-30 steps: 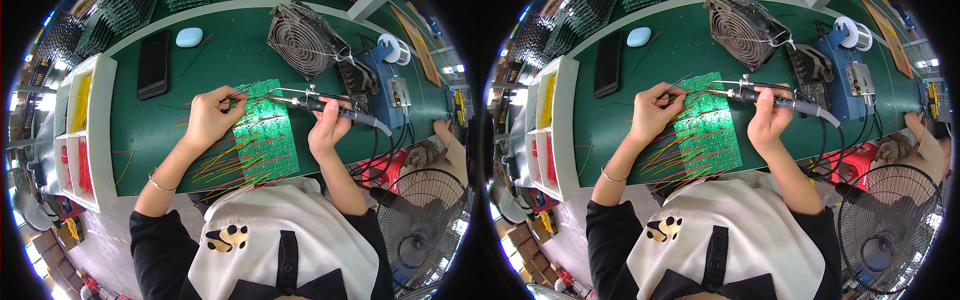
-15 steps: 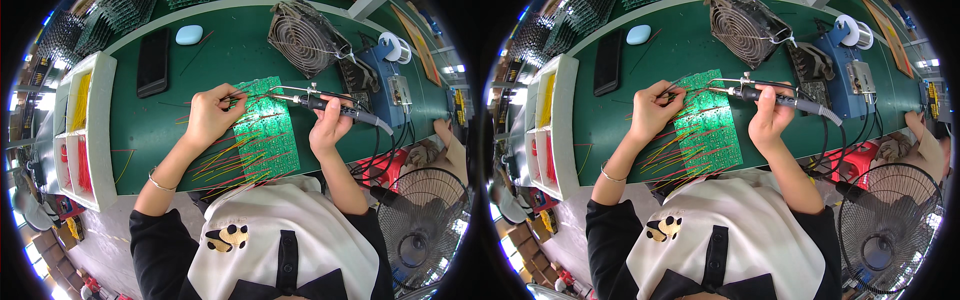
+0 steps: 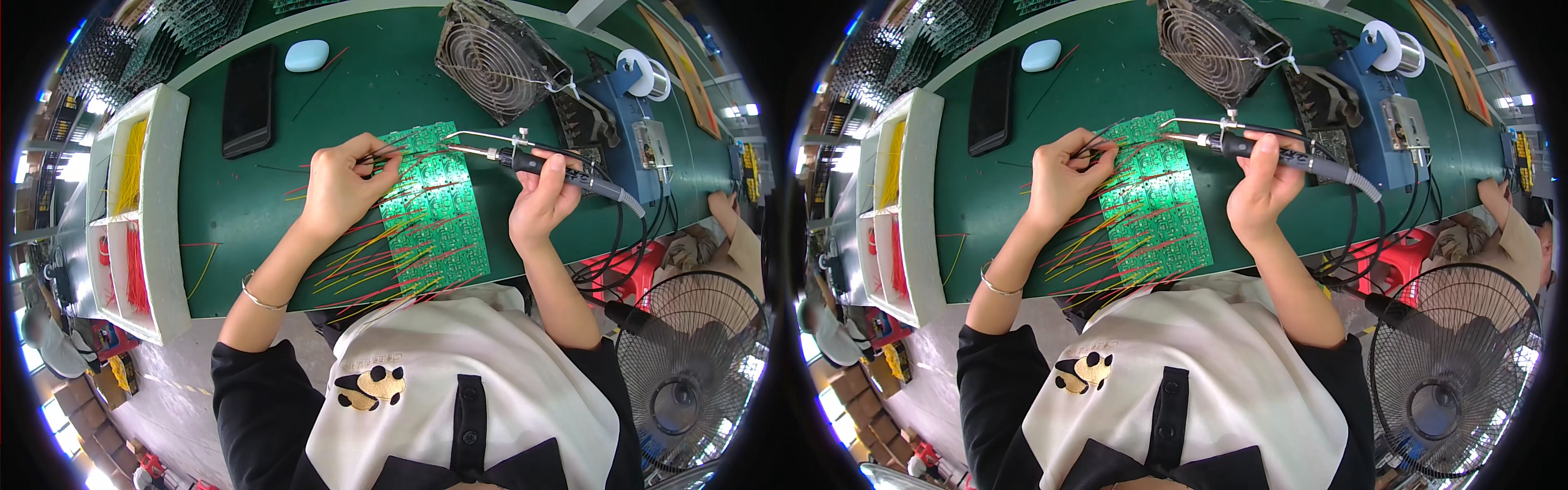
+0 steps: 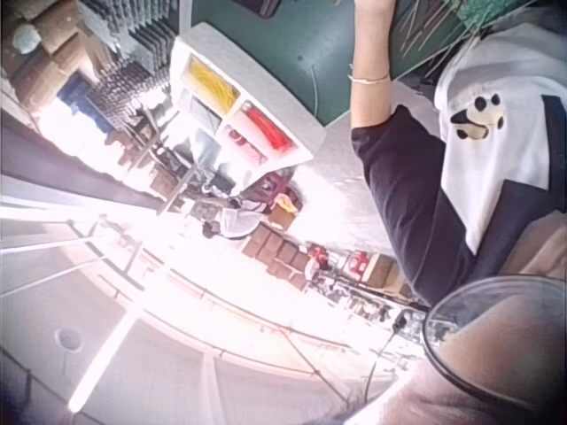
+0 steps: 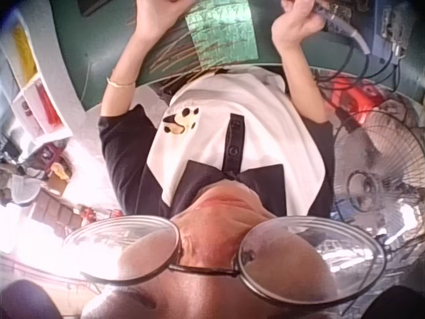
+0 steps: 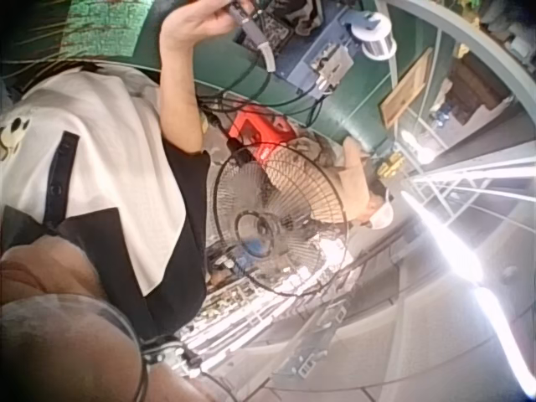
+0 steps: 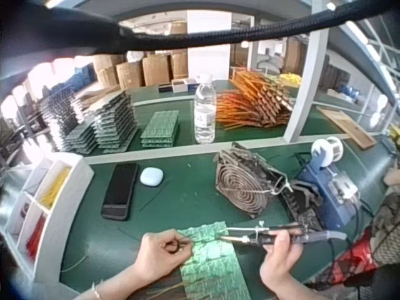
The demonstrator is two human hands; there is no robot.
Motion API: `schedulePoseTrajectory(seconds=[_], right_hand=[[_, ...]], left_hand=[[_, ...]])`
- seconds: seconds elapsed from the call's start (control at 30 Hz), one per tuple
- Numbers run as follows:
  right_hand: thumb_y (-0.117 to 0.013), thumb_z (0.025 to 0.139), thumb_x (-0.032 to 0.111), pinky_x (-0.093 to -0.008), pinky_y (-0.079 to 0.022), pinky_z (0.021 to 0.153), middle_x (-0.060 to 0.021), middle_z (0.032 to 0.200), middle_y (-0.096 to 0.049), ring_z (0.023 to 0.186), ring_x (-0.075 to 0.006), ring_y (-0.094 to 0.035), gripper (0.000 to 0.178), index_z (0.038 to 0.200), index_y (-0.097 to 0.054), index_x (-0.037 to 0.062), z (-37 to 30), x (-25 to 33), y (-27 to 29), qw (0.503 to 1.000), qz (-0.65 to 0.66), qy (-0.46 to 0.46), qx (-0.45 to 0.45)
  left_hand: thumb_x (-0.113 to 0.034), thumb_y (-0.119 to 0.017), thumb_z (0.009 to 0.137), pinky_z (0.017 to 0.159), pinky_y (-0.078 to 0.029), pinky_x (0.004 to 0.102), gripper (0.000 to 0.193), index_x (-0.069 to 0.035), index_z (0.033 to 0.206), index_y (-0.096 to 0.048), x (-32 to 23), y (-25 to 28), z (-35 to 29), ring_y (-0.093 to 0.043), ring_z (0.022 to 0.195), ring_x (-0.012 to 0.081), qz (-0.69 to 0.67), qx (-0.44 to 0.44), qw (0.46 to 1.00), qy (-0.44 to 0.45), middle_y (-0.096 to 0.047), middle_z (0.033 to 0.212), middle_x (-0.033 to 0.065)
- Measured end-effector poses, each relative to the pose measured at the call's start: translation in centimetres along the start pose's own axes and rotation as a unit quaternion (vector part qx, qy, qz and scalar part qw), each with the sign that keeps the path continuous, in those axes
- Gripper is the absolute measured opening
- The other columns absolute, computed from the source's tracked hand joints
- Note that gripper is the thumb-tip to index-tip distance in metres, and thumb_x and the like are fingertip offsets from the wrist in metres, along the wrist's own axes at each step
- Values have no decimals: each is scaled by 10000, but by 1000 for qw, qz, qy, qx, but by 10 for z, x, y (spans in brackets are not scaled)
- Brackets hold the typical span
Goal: The person solders multiple wires onto a green printed circuit board using a soldering iron and solder.
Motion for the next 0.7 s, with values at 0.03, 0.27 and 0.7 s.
schedulePoseTrajectory(seconds=[0.03, 0.27, 0.7], right_hand=[[-427, 917, 190, -197, -271, 451, 18, 569, -393, 485, -43, -318, 221, 814, -497, 7, 1, -2, 6, 1000, -5, -2, -15], [-406, 923, 194, -216, -255, 450, 22, 555, -356, 481, -47, -305, 231, 801, -489, 16, 2, 8, 19, 998, 41, 11, -52], [-429, 922, 204, -211, -255, 435, 27, 549, -344, 469, -46, -299, 221, 809, -487, 23, 5, 9, 15, 998, 68, 4, -13]], left_hand=[[-43, -641, 728, 433, -230, 173, 71, 14, 755, -610, 0, 0, 0, -266, 477, 0, 0, 0, 1000, -2, -342, 481, -65], [-42, -590, 783, 444, -294, 199, 68, 25, 783, -598, -15, 0, 3, -328, 472, 32, 33, 15, 999, -29, -396, 508, -5], [-75, -482, 878, 504, -333, 227, 114, 30, 921, -489, -30, 26, 23, -354, 530, 73, -63, -37, 997, -34, -455, 577, 32]])
Point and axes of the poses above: each hand's wrist, its own z-axis towards the middle knuckle, its own y-axis out of the back of the hand, x = y × z, the point moved 10 cm from there along z, towards the middle knuckle
